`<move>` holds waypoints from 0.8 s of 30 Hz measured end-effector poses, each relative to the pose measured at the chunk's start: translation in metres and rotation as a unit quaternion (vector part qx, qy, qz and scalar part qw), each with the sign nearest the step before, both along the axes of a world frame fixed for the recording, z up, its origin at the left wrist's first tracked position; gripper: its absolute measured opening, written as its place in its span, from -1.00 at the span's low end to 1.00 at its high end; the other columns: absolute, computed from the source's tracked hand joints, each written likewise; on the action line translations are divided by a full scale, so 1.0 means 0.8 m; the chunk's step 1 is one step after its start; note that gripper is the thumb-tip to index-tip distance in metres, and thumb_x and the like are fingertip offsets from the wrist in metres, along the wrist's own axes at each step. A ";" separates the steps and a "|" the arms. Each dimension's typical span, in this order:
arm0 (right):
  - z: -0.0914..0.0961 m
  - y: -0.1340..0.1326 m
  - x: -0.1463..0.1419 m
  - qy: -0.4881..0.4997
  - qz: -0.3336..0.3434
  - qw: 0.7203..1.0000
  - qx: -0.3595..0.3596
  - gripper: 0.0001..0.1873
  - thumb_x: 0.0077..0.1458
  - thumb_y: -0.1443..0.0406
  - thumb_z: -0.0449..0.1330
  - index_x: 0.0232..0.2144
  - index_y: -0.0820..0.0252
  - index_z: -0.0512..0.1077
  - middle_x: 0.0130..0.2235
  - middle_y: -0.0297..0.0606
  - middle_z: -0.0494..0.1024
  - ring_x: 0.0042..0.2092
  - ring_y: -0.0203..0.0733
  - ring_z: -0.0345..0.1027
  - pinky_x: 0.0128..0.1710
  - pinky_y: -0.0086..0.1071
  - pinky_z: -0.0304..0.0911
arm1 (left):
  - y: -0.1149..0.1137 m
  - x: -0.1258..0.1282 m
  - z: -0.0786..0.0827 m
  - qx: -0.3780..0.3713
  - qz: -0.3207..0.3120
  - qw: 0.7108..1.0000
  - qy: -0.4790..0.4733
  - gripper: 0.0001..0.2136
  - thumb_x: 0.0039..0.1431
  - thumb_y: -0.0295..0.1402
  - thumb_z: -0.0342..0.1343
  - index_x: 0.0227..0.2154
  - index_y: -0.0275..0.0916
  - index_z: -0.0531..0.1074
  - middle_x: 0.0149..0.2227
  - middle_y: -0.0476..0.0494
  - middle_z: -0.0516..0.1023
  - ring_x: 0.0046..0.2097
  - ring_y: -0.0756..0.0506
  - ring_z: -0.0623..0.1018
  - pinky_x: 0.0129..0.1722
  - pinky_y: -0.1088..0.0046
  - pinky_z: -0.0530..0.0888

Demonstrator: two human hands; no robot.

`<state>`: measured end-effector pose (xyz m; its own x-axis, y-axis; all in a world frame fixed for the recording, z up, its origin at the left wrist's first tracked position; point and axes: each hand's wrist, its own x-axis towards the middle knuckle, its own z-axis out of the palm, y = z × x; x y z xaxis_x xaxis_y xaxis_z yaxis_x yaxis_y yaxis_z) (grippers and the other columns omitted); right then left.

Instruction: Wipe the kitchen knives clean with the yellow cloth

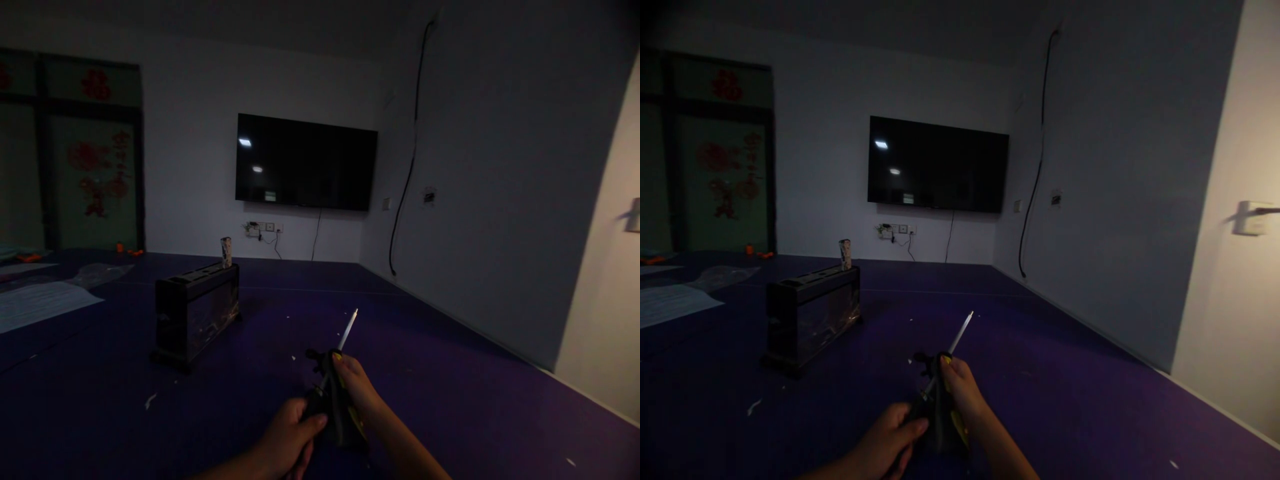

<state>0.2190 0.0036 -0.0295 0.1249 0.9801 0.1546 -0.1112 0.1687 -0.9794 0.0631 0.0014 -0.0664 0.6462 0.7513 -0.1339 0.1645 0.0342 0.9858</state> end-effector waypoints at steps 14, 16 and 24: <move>-0.006 0.012 0.029 0.036 -0.113 0.992 0.039 -0.48 -0.31 -0.12 0.25 -0.61 0.23 0.29 -0.69 -0.48 0.21 -0.63 -0.39 0.04 -0.65 -0.52 -0.07 | -0.002 -0.004 -0.001 0.025 -0.016 0.999 0.030 -0.60 -0.02 0.03 -0.03 -0.35 -0.24 0.19 -0.75 0.20 0.23 -0.80 0.09 0.17 -0.80 0.61 0.02; -0.005 0.014 0.033 0.043 -0.128 0.990 0.041 -0.47 -0.33 -0.13 0.25 -0.62 0.22 0.28 -0.69 -0.49 0.21 -0.63 -0.39 0.04 -0.65 -0.51 -0.07 | -0.002 -0.004 0.002 0.027 -0.019 0.999 0.031 -0.63 -0.02 0.01 -0.03 -0.37 -0.23 0.18 -0.76 0.20 0.22 -0.80 0.09 0.16 -0.81 0.61 0.03; 0.002 0.012 0.047 0.067 -0.179 0.981 0.038 -0.49 -0.32 -0.12 0.25 -0.62 0.18 0.25 -0.69 -0.49 0.22 -0.64 -0.36 0.07 -0.63 -0.48 -0.02 | -0.005 -0.004 0.002 0.040 -0.026 0.999 0.021 -0.71 0.01 -0.07 -0.02 -0.43 -0.22 0.18 -0.78 0.21 0.20 -0.79 0.12 0.11 -0.77 0.61 0.01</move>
<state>0.2564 0.0135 -0.0280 0.4829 0.8562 0.1840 -0.1580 0.2918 -0.9433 0.0598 -0.0028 -0.0644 0.6795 0.7265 -0.1023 0.2055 -0.0547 0.9771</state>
